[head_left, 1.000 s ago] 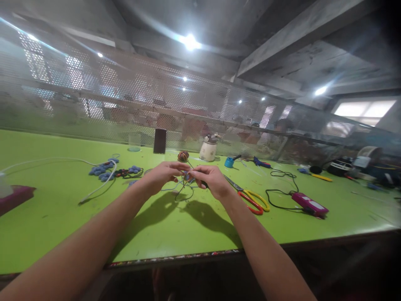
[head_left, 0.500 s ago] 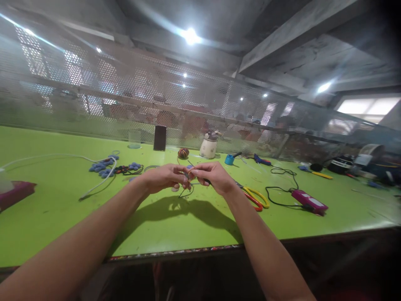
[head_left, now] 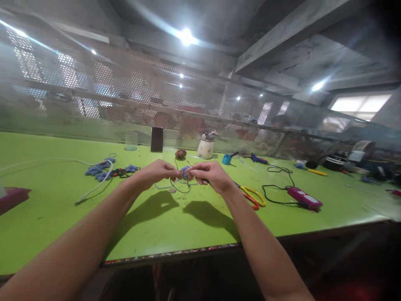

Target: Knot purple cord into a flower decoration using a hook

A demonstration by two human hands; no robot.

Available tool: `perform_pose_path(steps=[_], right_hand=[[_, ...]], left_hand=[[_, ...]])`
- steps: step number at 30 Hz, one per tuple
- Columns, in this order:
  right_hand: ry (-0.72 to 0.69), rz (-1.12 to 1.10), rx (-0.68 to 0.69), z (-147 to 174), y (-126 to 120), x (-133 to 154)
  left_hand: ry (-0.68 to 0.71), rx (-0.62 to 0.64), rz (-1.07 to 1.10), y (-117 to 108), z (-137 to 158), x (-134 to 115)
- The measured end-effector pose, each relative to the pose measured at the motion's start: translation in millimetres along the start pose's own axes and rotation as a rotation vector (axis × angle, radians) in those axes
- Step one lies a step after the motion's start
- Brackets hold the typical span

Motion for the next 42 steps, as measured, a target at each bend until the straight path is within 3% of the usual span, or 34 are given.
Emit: perform_pose_path(steps=[3,6,9,16,22,24,28,32,36,40,42], right_hand=[[-0.039,-0.022,-0.018,-1.6,-2.5,-0.9],[-0.046,-0.028,-0.026,-3.2,-4.4,-4.1],[-0.023,-0.03,-0.003,-4.1,-3.7,-7.3],[-0.01,-0.047,-0.048,-3.0,0.1,-3.6],[-0.018,-0.058,-0.072,-4.3,0.7,-4.2],[-0.021,-0.074,-0.107,-5.9,-2.0,-6.3],[-0.011,-0.124,-0.207,-9.5,-11.9,-10.8],[0.002,-0.221,-0.364,-11.3,-31.2,-13.9],[0.001,-0.273,-0.578,-9.8,-57.4,-17.3],[-0.005,-0.287,-0.735,-8.2,-74.4,-22.9],[-0.008,-0.291,-0.787,-8.2,-79.0,-25.6]], left_hand=[[0.061,0.055,0.131,-6.5,6.8,-10.6],[0.134,0.127,0.398,-7.7,15.0,-24.5],[0.102,0.159,0.578,-4.6,16.7,-28.2],[0.058,0.132,0.767,6.2,8.5,-21.5],[0.103,0.19,0.857,7.8,20.4,-38.7],[0.173,0.119,0.924,-2.1,23.7,-45.5],[0.347,-0.147,1.091,-35.0,27.3,-50.1],[0.461,-0.339,1.085,-57.3,32.5,-51.0],[0.595,-0.406,0.939,-60.4,44.9,-64.7],[0.798,-0.511,0.633,-61.6,56.3,-78.9],[0.708,-0.623,0.384,-66.0,50.9,-71.0]])
Point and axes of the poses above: each hand's wrist, its own z-axis away from the middle knuckle, its own y-axis out of the palm, x = y × z, the point moved 5 cm from there along -z, towards the middle knuckle, and after that the axes turned 2 degrees about -z, right-handed, at the moved point
